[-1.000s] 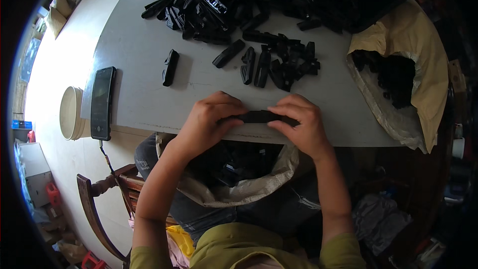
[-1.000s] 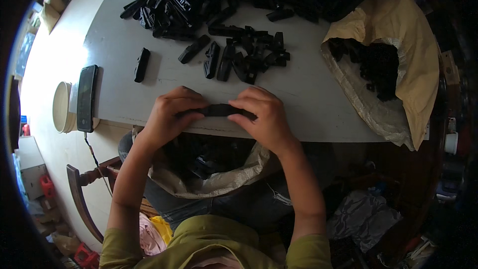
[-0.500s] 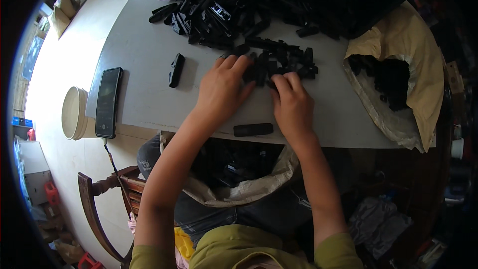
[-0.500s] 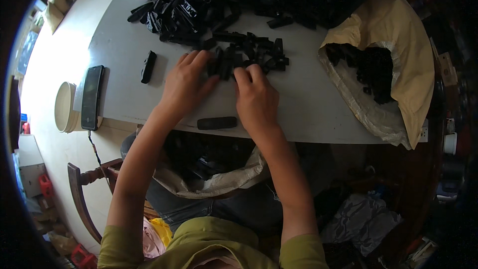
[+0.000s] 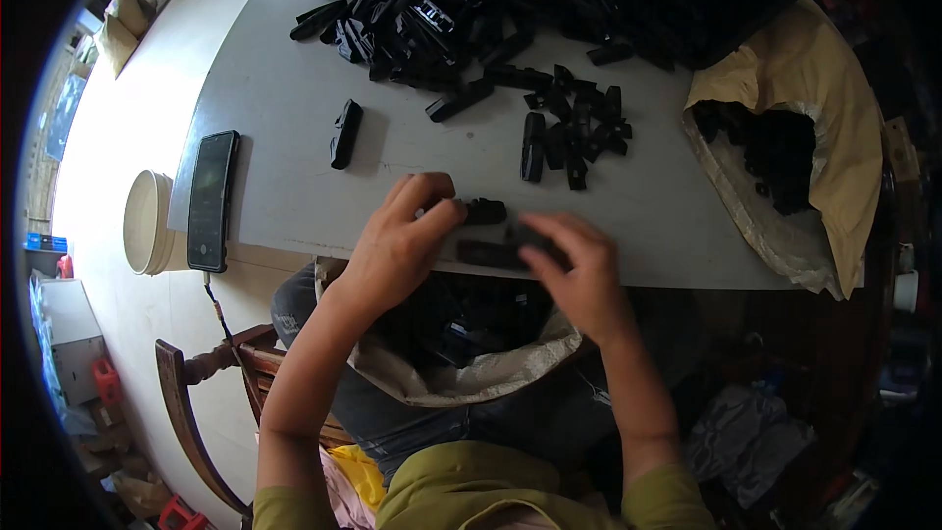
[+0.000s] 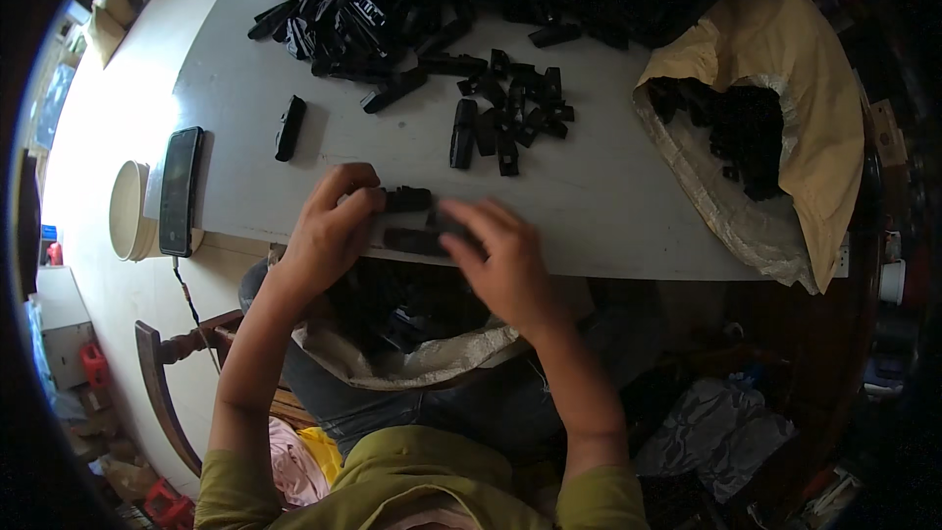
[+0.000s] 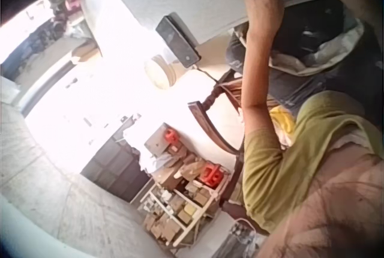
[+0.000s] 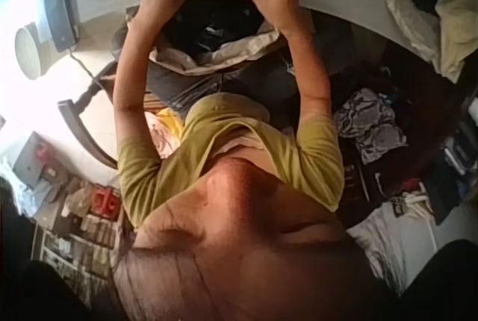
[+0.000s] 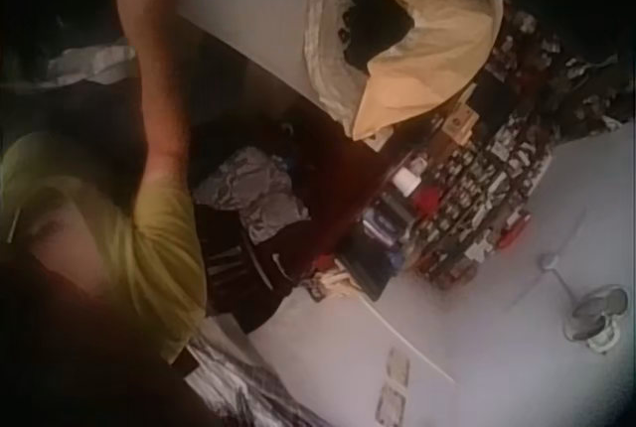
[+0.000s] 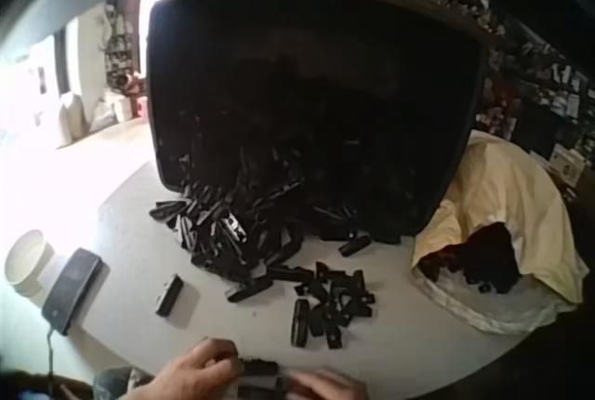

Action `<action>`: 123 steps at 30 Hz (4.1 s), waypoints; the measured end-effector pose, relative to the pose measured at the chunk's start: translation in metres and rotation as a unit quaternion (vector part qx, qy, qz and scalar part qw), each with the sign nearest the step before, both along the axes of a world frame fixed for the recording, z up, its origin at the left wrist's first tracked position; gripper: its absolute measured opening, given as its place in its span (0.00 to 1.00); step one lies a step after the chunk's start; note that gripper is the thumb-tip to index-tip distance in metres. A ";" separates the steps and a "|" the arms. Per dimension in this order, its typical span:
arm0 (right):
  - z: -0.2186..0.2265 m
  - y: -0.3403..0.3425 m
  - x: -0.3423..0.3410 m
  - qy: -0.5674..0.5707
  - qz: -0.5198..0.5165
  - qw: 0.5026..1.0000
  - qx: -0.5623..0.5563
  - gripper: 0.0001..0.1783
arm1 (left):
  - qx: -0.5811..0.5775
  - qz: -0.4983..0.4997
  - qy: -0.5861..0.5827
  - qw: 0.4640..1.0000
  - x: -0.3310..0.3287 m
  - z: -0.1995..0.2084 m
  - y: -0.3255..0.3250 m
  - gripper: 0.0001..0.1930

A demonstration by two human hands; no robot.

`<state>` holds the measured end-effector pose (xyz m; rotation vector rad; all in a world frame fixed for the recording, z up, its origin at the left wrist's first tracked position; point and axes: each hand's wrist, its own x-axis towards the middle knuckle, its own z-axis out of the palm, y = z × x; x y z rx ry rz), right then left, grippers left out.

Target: Assembling small black plastic components by hand at a workbench.

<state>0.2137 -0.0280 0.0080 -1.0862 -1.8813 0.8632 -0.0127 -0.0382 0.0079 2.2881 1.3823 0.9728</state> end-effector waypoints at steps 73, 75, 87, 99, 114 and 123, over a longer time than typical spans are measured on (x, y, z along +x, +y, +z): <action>0.003 0.020 0.021 -0.107 0.029 0.991 0.070 0.17 | -0.131 -0.121 -0.123 0.976 0.004 -0.002 0.034 0.12; 0.004 0.022 0.021 -0.120 0.047 0.990 0.060 0.16 | -0.131 -0.132 -0.130 0.974 0.003 -0.003 0.035 0.12; -0.004 0.044 -0.004 -0.211 -0.197 0.954 0.076 0.19 | -0.158 0.082 -0.109 0.978 0.006 0.022 0.057 0.12; -0.007 0.034 0.004 -0.030 -0.011 0.998 0.054 0.16 | -0.083 -0.042 -0.064 0.994 0.009 0.004 0.035 0.13; -0.011 0.036 0.007 -0.063 0.001 0.992 0.109 0.19 | -0.090 -0.052 -0.101 0.989 0.005 -0.006 0.037 0.13; 0.002 0.048 -0.001 -0.136 0.099 0.984 0.061 0.17 | -0.075 -0.123 -0.084 0.986 0.002 -0.002 0.041 0.12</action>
